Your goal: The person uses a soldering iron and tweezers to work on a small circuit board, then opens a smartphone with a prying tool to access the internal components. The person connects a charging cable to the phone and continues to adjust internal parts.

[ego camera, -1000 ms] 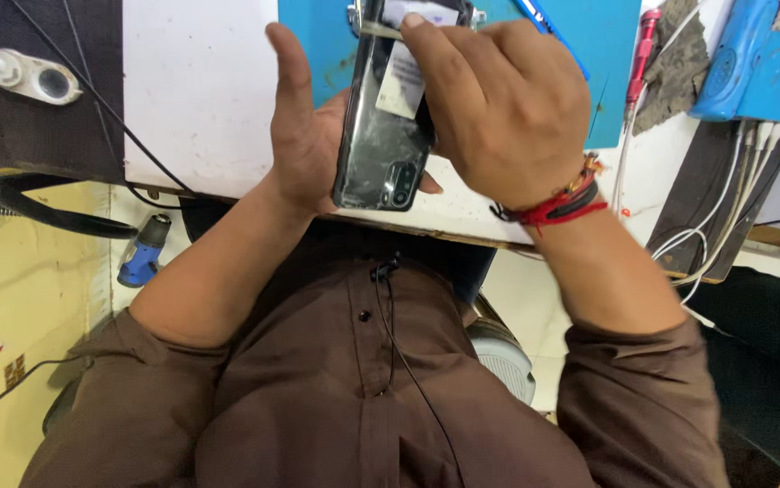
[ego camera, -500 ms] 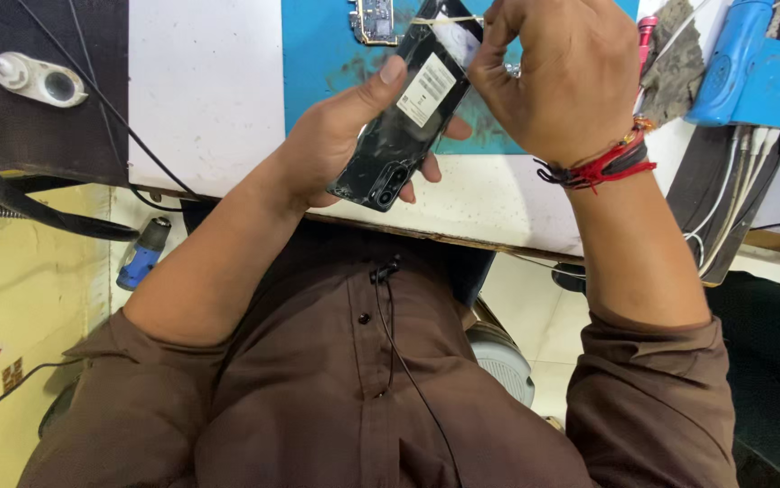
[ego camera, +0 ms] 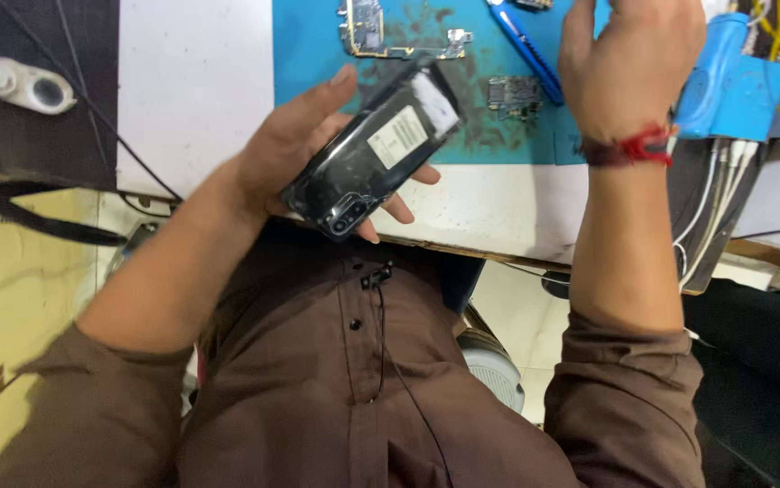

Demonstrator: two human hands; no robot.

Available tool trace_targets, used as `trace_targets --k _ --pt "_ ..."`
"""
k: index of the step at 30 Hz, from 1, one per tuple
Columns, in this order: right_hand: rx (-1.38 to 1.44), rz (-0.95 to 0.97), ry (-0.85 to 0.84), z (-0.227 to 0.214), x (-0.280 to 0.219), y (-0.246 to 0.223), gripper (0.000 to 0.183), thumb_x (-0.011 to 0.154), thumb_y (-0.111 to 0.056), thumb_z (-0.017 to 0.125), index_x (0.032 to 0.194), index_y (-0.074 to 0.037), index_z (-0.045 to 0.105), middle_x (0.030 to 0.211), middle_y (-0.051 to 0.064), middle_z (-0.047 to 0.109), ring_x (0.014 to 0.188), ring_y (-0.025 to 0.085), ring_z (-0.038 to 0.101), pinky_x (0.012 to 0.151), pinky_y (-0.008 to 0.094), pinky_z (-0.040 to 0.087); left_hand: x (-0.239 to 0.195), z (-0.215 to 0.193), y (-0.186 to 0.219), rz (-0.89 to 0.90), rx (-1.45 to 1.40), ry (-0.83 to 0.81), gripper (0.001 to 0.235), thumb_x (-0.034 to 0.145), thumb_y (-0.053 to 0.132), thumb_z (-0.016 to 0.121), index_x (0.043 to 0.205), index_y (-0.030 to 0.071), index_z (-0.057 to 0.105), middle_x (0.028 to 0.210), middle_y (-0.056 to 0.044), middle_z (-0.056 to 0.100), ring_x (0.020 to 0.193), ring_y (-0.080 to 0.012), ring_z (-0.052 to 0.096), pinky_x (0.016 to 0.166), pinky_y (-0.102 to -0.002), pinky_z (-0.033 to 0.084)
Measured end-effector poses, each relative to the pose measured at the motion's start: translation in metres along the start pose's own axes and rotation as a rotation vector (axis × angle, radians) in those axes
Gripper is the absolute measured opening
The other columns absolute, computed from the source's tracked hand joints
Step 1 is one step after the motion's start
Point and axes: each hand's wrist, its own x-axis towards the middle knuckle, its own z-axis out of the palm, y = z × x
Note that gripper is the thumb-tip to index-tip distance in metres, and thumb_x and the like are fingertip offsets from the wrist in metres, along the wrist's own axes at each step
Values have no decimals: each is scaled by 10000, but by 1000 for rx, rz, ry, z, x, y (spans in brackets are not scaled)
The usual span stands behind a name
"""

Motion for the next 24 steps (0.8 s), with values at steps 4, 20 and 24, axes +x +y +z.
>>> trace_targets --k 4,20,24 --pt "1153 263 -573 -29 23 -42 258 1018 -90 601 1264 -25 643 908 8 667 776 32 594 692 216 471 8 -6 19 -74 264 -62 1050 905 790 458 1511 -62 359 1245 -401 641 925 -469 768 577 -471 624" --pt "1865 917 -163 16 -26 -138 324 1092 -61 616 1394 49 582 1216 105 738 1028 139 727 861 284 622 38 -42 9 597 317 389 142 1150 142 618 1147 32 707 1077 -58 747 926 -122 722 835 -335 643" --pt "1883 944 -169 19 -26 -133 371 1092 -47 599 1446 56 554 1240 114 729 1032 144 731 839 281 621 36 -39 10 599 322 434 122 1129 145 641 1161 43 701 1114 -49 746 1024 -143 744 893 -378 685"
